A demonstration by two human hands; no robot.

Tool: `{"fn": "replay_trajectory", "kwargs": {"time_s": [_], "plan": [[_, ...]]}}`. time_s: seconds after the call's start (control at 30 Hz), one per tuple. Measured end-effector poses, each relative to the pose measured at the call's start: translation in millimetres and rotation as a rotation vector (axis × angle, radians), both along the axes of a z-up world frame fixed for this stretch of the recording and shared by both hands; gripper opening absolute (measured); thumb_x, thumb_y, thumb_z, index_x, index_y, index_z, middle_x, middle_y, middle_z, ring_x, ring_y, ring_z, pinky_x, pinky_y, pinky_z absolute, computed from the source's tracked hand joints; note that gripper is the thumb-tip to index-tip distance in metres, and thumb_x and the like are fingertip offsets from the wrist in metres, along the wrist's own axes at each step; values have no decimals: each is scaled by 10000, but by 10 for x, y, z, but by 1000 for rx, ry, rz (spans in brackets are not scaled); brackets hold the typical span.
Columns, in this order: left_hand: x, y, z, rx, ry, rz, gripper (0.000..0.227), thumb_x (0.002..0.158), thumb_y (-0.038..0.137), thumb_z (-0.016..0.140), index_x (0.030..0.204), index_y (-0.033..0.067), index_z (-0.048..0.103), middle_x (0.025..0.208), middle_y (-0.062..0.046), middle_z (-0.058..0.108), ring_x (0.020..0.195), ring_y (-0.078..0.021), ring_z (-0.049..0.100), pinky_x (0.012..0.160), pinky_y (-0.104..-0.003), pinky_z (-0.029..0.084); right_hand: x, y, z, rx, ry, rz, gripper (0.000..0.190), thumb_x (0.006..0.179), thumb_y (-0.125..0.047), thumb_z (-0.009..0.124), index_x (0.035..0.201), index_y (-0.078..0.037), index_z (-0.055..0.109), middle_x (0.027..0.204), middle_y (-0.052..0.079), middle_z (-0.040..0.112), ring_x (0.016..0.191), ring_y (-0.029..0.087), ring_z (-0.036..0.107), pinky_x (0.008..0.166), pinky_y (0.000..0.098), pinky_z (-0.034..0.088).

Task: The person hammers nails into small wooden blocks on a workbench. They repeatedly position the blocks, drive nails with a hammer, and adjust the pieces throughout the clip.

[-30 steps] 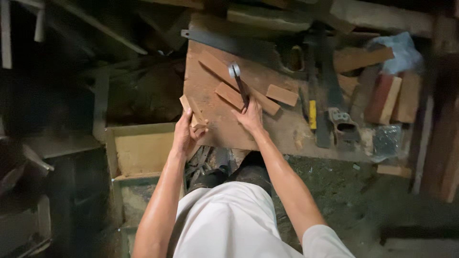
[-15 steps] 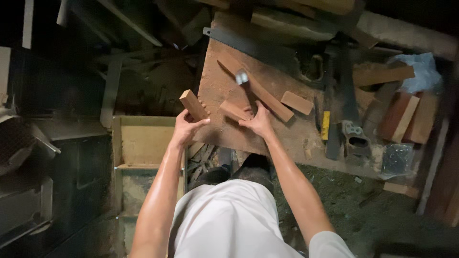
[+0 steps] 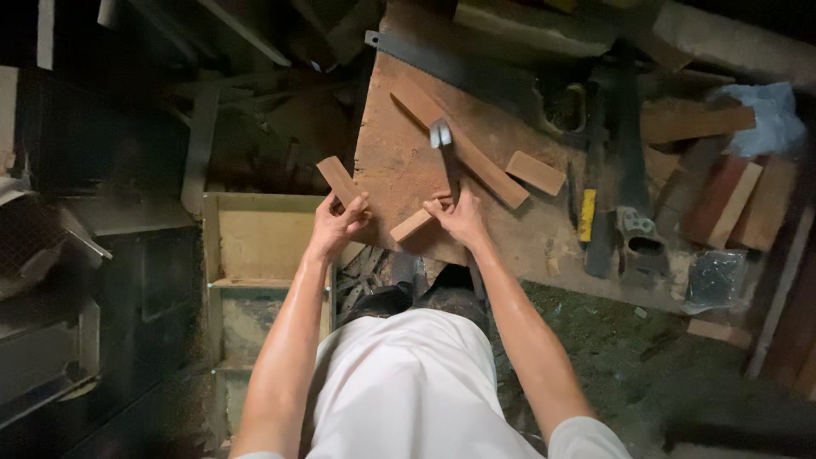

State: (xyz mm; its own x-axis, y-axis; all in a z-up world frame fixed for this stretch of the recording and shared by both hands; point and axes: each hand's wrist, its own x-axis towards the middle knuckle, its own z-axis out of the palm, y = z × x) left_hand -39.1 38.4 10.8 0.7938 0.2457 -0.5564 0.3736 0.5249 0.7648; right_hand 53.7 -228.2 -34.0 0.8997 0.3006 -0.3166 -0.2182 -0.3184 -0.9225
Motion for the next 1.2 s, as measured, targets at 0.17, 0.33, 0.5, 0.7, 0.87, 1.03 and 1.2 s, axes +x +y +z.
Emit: {"fn": "replay_trajectory", "kwargs": {"time_s": [0.17, 0.33, 0.5, 0.7, 0.87, 1.03, 1.2], "plan": [[-112, 18, 66, -71, 30, -86, 566, 876, 53, 783, 1380, -31, 540, 1258, -138, 657, 995, -231, 715, 907, -382, 628, 11, -3, -21, -179, -33, 66, 830, 841, -254, 899, 1400, 123, 414, 923, 155, 694, 758, 185, 635, 644, 343, 552], [-126, 19, 276, -10, 116, -133, 759, 751, 35, 823, 1430, 75, 487, 1241, -139, 674, 1015, -235, 725, 901, -383, 593, 60, -4, -61, 83, -6, 107, 453, 876, -176, 847, 1065, 16, 483, 938, 128, 739, 878, 158, 710, 740, 344, 594], [-147, -5, 423, 257, -16, -229, 683, 734, 54, 911, 1344, -14, 610, 1248, -118, 695, 1138, -190, 676, 944, -322, 596, 59, 110, -81, 256, 8, -6, 408, 869, -116, 846, 977, -73, 455, 953, 135, 719, 967, 174, 715, 780, 338, 590], [-81, 48, 528, 352, -100, -286, 556, 703, 28, 907, 1210, 12, 679, 1149, -57, 755, 1021, -129, 722, 916, -297, 620, -12, 142, -60, 383, 66, -41, 408, 857, -106, 823, 967, -78, 431, 956, 93, 717, 959, 188, 712, 719, 344, 588], [-53, 7, 574, 441, -91, -342, 501, 723, 6, 902, 1172, 16, 679, 1082, -54, 755, 954, -104, 714, 879, -291, 613, -39, 130, -43, 421, 5, -54, 458, 876, -101, 848, 891, -107, 390, 883, 28, 557, 1011, 191, 735, 716, 328, 553], [-27, -48, 601, 373, -106, -332, 480, 733, 11, 910, 1147, 16, 667, 1050, -57, 749, 921, -99, 706, 848, -283, 602, -64, 102, 41, 396, 1, -50, 451, 880, -127, 850, 831, -110, 401, 855, 32, 581, 1003, 181, 723, 721, 328, 522], [34, -95, 750, 502, -64, -375, 508, 694, 42, 937, 1141, 26, 696, 1026, -64, 762, 885, -102, 694, 811, -279, 592, -103, 122, 212, 354, 30, -90, 380, 856, -143, 837, 858, -109, 458, 878, 43, 657, 966, 184, 717, 784, 319, 547]]}}
